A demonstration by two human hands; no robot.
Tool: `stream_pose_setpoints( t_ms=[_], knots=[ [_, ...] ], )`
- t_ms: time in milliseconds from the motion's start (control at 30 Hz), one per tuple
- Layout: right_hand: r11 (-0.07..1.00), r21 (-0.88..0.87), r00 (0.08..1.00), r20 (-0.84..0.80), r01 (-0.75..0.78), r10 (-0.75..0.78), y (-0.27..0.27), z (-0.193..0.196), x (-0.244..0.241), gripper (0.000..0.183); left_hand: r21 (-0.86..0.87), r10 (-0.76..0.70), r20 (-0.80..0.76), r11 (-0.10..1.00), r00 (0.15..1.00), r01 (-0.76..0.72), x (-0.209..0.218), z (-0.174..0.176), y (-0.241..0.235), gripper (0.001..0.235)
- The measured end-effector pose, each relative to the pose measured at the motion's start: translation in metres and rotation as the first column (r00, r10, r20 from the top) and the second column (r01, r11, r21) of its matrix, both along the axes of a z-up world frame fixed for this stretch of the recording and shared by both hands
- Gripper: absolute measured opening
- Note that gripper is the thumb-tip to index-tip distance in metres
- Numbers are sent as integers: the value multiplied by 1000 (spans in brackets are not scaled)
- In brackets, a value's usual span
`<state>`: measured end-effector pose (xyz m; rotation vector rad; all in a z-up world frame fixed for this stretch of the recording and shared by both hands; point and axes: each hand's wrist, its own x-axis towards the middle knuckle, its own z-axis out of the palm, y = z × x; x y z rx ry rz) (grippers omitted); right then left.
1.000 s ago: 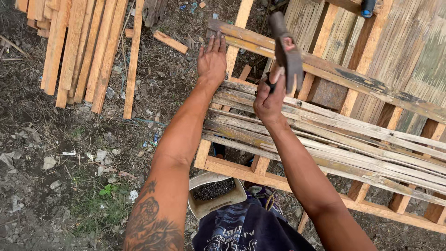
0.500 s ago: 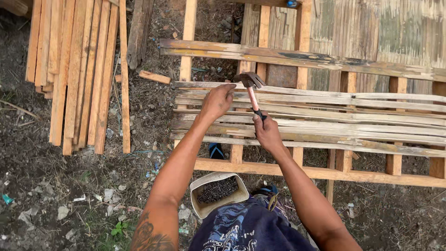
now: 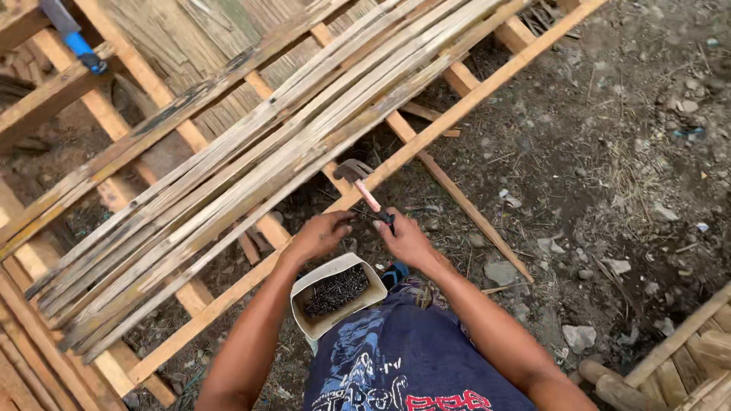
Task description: The person hammers nails into a wooden pallet using a claw hammer. They repeatedly pick nails from a container and drive them into the slats of the pallet.
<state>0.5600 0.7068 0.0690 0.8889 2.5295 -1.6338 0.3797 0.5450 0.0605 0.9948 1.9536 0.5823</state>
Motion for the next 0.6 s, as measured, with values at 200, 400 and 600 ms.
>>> stream_pose_setpoints(
  t_ms=[200, 400, 600],
  knots=[
    [974, -91, 976, 80, 209, -202, 87, 11, 79, 28, 154, -296, 59, 946, 953, 284, 63, -16, 126, 36],
    [914, -124, 919, 133, 387, -371, 169, -7, 120, 26, -28, -619, -7, 785, 785, 619, 105, -17, 239, 25],
    [878, -77, 881, 66, 473, -469, 276, -50, 127, 26, 104, -594, 86, 803, 800, 586, 101, -42, 368, 24]
  ],
)
